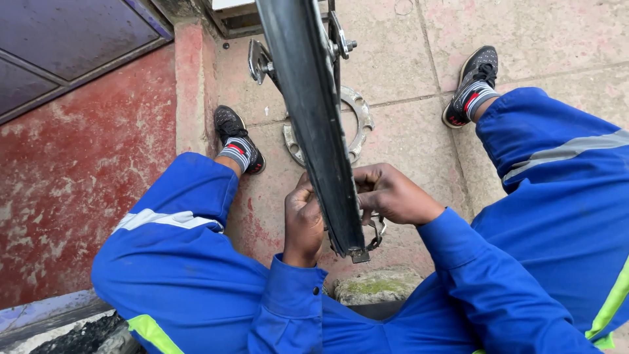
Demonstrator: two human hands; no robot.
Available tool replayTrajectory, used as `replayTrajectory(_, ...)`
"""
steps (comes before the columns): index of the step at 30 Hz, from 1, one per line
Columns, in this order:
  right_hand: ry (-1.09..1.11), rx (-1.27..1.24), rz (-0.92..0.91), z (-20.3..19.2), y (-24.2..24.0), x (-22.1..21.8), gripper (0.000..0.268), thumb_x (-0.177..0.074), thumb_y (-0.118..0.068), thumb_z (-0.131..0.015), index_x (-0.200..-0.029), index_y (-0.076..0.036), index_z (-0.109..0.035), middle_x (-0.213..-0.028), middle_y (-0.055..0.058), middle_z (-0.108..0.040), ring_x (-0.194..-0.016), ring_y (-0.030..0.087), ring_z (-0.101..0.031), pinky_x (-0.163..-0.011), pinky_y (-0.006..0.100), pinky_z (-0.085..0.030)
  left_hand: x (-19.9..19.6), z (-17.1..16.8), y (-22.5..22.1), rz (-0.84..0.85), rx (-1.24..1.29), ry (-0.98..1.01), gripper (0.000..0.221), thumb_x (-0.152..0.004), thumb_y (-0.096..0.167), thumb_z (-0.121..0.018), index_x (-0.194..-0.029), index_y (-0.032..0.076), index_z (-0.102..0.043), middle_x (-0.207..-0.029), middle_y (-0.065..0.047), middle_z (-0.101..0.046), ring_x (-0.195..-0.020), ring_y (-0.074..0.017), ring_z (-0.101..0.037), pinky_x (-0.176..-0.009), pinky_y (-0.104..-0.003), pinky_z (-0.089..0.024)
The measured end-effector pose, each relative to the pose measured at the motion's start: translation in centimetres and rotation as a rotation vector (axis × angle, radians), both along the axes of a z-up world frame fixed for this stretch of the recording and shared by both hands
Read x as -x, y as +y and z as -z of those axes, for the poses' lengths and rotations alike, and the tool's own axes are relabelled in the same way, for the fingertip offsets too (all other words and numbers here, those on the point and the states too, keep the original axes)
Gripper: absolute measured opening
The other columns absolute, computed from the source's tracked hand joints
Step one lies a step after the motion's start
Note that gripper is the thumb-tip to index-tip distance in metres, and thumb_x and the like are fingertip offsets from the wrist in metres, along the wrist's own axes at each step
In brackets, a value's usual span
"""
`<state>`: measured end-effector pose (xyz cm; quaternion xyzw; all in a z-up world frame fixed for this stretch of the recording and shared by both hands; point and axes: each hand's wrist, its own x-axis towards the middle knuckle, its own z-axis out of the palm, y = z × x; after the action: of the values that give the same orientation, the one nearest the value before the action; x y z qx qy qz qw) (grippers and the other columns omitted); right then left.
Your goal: Adjusting and assembling components of a bicycle wheel hub and spokes by hand.
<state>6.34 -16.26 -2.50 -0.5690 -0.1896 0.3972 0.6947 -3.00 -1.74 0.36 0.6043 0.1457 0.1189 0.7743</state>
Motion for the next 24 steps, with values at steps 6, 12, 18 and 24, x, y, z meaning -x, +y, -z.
replayTrajectory(6, -0.038, 0.052, 0.050, -0.3, 0.5, 0.7, 0.014, -0.076, -0.002, -0.078, -0.088, 0.002, -0.072, -0.062, 0.007, -0.066, -0.052, 0.015, -0.065, -0.048, 0.030, -0.062, 0.0, 0.7, 0.2, -0.037, 0.074, 0.045, 0.017, -0.087, 0.019, -0.072, -0.096, 0.006, -0.068, -0.091, -0.010, -0.062, -0.097, -0.0199, -0.058, -0.094, -0.042, -0.048)
replayTrajectory(12, -0.578, 0.354, 0.250, -0.8, 2.2, 2.3, 0.017, -0.077, -0.022, -0.076, -0.078, -0.010, -0.064, -0.053, 0.009, -0.062, -0.053, 0.034, -0.065, -0.050, 0.039, -0.051, -0.5, 3.1, 0.7, -0.052, 0.058, 0.077, 0.026, -0.084, 0.022, -0.076, -0.102, 0.007, -0.064, -0.094, -0.013, -0.066, -0.096, -0.0223, -0.062, -0.093, -0.044, -0.050)
replayTrajectory(18, -0.477, 0.220, 0.302, -0.6, 2.4, 2.7, 0.013, -0.082, -0.020, -0.075, -0.092, -0.013, -0.071, -0.060, 0.005, -0.066, -0.051, 0.020, -0.060, -0.052, 0.031, -0.050, -0.7, 2.6, 1.1, -0.058, 0.039, 0.069, 0.032, -0.080, 0.027, -0.077, -0.104, 0.009, -0.065, -0.095, -0.013, -0.067, -0.096, -0.0218, -0.061, -0.092, -0.044, -0.051)
replayTrajectory(24, 0.035, -0.223, 0.076, 2.7, 1.3, 1.1, 0.035, -0.086, -0.002, -0.068, -0.120, -0.005, -0.059, -0.086, 0.007, -0.074, -0.055, 0.006, -0.060, -0.050, 0.023, -0.056, -0.7, 4.9, 2.1, -0.049, 0.015, 0.066, 0.042, -0.081, 0.031, -0.078, -0.113, 0.006, -0.066, -0.104, -0.017, -0.070, -0.101, -0.0259, -0.063, -0.095, -0.047, -0.050)
